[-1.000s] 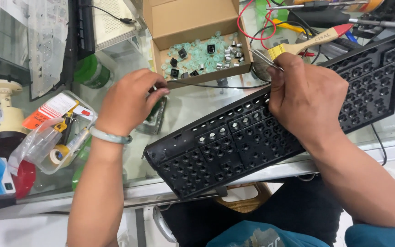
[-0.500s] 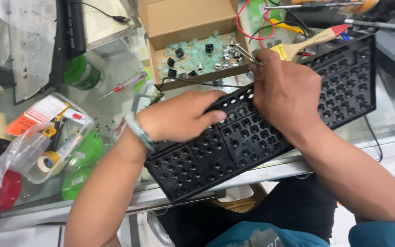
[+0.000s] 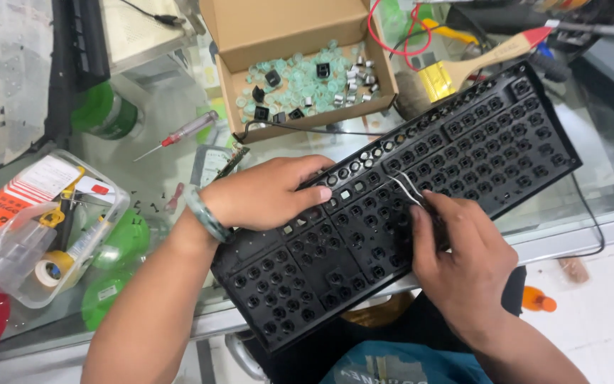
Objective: The person uses tweezers to remove small black components from the key switch sockets of a disassembled keyboard. The removed parts are placed into a cardboard box on the workbench.
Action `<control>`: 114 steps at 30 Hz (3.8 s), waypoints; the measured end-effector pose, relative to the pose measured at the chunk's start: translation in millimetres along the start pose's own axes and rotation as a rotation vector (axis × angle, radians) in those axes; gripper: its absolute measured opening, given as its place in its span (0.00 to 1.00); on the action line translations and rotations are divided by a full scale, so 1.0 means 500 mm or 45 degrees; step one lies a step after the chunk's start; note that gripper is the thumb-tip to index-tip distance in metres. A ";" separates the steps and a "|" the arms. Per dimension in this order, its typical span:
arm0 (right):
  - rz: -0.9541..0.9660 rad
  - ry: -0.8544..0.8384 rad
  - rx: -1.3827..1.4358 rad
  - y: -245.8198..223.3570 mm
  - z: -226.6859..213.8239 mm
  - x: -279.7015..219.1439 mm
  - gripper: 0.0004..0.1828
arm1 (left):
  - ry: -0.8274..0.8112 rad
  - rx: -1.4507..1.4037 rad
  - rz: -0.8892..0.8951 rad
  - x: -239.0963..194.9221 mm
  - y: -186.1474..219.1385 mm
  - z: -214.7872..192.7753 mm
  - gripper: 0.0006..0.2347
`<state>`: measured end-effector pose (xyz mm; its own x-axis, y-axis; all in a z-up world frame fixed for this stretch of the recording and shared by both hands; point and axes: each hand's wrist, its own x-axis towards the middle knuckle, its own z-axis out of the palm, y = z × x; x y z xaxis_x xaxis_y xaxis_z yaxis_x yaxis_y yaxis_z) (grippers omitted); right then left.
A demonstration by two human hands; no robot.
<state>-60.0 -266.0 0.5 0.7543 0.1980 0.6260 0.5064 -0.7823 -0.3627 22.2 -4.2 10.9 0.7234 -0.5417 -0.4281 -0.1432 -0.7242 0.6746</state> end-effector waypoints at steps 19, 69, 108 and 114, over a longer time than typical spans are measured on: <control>0.036 -0.208 -0.014 -0.028 0.019 -0.028 0.09 | 0.030 -0.268 0.027 0.021 0.012 0.007 0.23; -0.068 -0.385 -0.314 -0.060 0.023 0.005 0.11 | -0.027 -0.542 -0.074 0.017 0.023 0.009 0.18; -0.418 -0.374 -0.017 0.137 -0.010 0.122 0.24 | 0.174 -0.771 0.062 0.034 0.020 0.033 0.22; -0.472 -1.017 -0.271 0.126 0.040 0.250 0.20 | 0.281 -0.597 -0.004 0.025 0.042 0.025 0.14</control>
